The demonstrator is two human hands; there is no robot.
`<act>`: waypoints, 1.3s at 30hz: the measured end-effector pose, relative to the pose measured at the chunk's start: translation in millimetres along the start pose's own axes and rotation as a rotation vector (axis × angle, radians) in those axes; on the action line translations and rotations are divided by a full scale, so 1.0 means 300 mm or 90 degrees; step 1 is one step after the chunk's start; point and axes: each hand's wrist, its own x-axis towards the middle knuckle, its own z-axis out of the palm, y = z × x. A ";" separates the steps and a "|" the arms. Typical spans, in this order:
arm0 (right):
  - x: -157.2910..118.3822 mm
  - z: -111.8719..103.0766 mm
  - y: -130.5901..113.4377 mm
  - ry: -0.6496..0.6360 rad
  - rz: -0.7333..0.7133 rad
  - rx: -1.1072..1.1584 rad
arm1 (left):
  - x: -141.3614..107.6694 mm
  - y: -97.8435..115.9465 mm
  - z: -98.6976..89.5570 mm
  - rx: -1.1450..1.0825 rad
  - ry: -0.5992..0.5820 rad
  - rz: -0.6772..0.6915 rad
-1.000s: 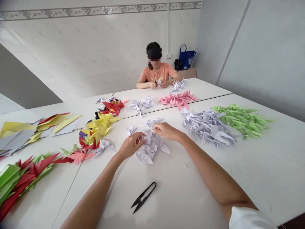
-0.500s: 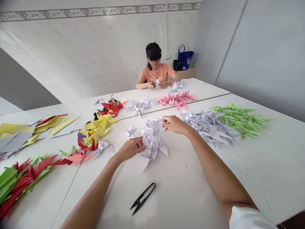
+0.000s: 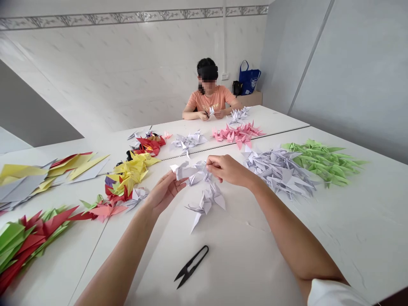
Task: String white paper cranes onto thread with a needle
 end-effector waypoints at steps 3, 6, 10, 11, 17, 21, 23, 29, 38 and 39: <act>-0.025 0.019 -0.060 -0.026 -0.044 0.062 | -0.029 0.034 0.031 -0.105 -0.005 -0.037; -0.055 0.030 -0.118 -0.044 -0.067 0.102 | -0.049 0.057 0.055 -0.159 -0.005 -0.052; -0.085 0.034 -0.181 -0.066 -0.079 0.111 | -0.066 0.075 0.076 -0.167 0.014 -0.027; -0.089 0.035 -0.191 -0.070 -0.081 0.109 | -0.069 0.078 0.080 -0.158 0.021 -0.015; -0.094 0.041 -0.198 -0.076 -0.083 0.079 | -0.069 0.073 0.085 -0.003 0.086 0.105; -0.092 0.004 -0.161 -0.033 -0.070 0.033 | -0.041 0.045 0.047 0.222 0.128 0.211; -0.081 -0.020 -0.127 -0.025 -0.027 -0.014 | -0.023 0.020 0.018 0.350 0.111 0.244; 0.011 -0.001 0.054 -0.165 0.120 -0.024 | 0.019 -0.064 -0.056 0.619 -0.001 0.239; 0.075 0.064 0.182 -0.177 0.145 0.168 | -0.043 -0.014 0.036 0.784 -0.120 0.271; 0.073 0.051 0.184 -0.141 0.137 0.188 | -0.055 -0.012 0.054 0.798 -0.149 0.275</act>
